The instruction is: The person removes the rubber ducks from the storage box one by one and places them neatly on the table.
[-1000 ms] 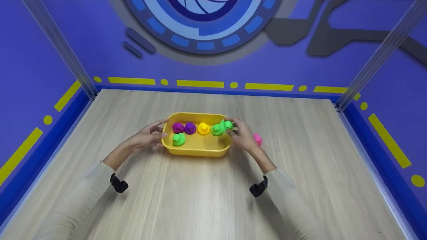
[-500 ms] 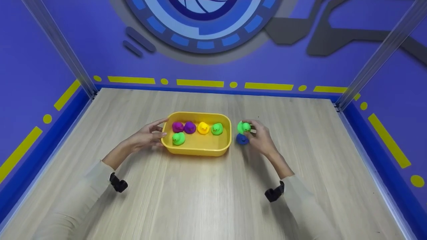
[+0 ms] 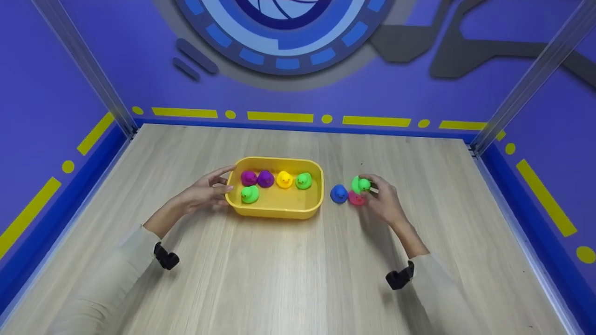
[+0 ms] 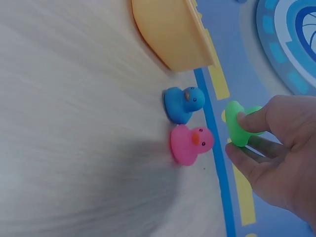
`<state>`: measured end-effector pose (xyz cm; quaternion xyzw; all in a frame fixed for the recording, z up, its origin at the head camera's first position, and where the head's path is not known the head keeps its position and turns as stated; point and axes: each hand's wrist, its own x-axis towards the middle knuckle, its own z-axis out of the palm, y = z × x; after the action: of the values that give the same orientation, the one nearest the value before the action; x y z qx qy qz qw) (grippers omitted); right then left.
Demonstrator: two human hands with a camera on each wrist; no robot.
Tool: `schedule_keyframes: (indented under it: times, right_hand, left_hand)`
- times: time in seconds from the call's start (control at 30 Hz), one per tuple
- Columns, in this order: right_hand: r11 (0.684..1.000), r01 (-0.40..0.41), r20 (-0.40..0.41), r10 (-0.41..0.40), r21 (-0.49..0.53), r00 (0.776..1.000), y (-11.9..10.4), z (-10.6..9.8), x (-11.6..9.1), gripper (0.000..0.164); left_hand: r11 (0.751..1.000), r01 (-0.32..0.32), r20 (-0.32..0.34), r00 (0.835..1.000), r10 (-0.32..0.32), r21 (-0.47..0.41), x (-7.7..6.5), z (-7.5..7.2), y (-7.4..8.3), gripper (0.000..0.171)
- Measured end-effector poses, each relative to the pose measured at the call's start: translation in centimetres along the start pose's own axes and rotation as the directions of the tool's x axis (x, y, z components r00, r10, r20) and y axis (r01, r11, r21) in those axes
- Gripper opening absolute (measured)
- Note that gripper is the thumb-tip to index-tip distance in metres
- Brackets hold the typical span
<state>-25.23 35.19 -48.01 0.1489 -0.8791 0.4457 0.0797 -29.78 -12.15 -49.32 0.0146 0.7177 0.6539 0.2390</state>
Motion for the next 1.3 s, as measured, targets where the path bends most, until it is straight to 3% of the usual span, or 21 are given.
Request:
schedule_keyframes:
  times: [0.83,1.3]
  right_hand:
    - [0.989,-0.107,-0.043,0.102,-0.107,0.994,2.7,-1.8,-1.8,0.041]
    - [0.962,-0.201,0.01,0.206,-0.183,0.979,4.6,-1.9,-2.6,0.041]
  left_hand:
    - [1.0,-0.005,-0.009,1.0,0.005,-0.004,-0.1,0.0,-0.1,0.07]
    - [1.0,0.013,-0.018,1.0,-0.013,-0.015,-0.1,-0.1,-0.1,0.069]
